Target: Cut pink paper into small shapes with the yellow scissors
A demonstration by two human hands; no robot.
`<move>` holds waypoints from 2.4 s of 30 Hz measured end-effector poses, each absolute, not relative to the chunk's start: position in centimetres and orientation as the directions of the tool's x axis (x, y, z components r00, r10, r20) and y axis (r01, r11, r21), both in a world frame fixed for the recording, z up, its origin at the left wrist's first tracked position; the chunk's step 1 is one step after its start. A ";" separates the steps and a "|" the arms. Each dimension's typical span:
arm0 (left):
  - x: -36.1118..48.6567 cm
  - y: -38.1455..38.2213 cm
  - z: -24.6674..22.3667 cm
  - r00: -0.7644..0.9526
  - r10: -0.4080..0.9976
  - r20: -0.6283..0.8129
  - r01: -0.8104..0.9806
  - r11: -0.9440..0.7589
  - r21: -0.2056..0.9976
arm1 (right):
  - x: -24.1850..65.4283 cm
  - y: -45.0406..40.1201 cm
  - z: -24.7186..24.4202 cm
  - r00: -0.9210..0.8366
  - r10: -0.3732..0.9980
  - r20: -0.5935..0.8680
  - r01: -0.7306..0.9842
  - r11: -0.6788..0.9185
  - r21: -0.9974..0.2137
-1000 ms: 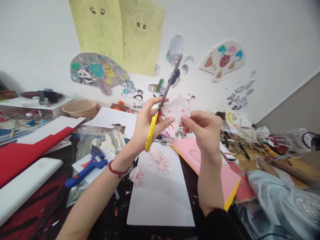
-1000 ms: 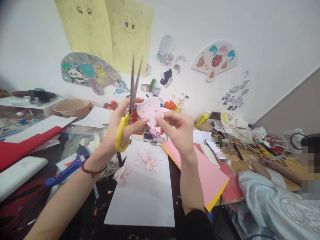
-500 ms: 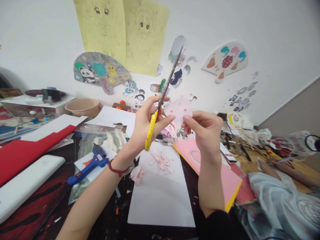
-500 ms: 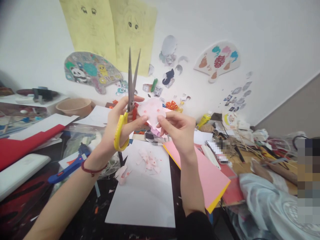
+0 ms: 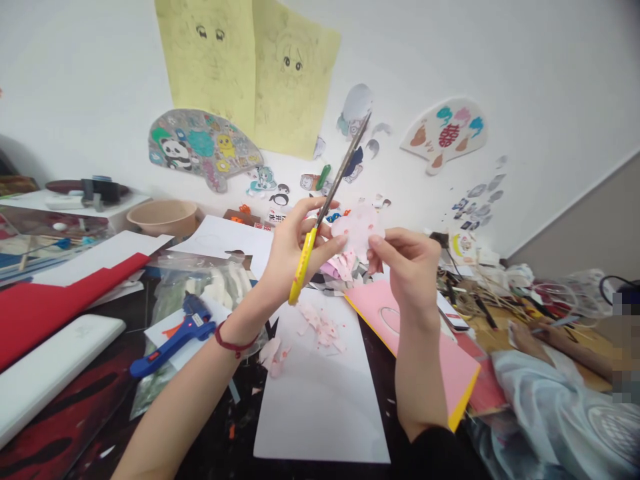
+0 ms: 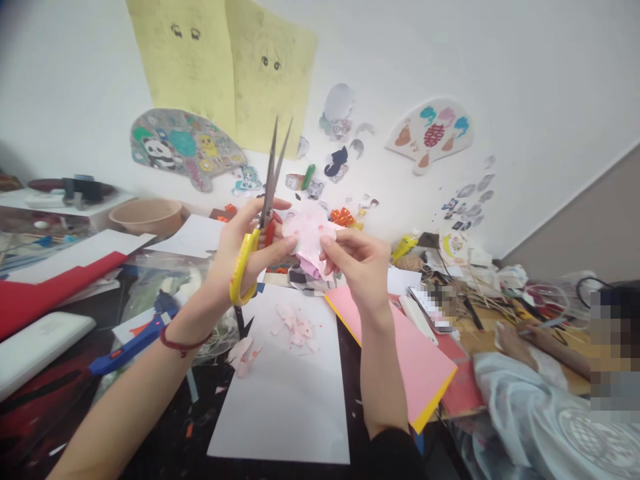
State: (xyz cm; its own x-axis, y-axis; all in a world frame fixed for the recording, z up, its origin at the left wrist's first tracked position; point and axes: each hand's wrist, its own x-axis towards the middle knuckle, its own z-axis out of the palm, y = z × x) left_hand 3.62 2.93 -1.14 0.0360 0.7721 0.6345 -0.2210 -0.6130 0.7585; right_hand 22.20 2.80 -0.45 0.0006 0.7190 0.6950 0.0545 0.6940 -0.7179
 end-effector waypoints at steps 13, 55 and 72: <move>3.9 4.1 -2.2 0.065 0.792 0.607 -0.174 -0.589 0.789 | 22.4 3.2 -0.4 0.032 0.705 0.708 0.032 0.707 -0.706; 5.8 2.8 -3.0 -0.236 0.550 0.801 0.040 -0.818 0.573 | 20.9 4.0 -1.1 0.010 0.804 0.594 -0.102 0.592 -0.799; 4.2 4.0 -9.4 -0.228 0.837 0.498 0.152 -0.474 0.867 | 25.7 8.8 -10.1 0.161 0.922 0.351 -0.006 0.357 -0.934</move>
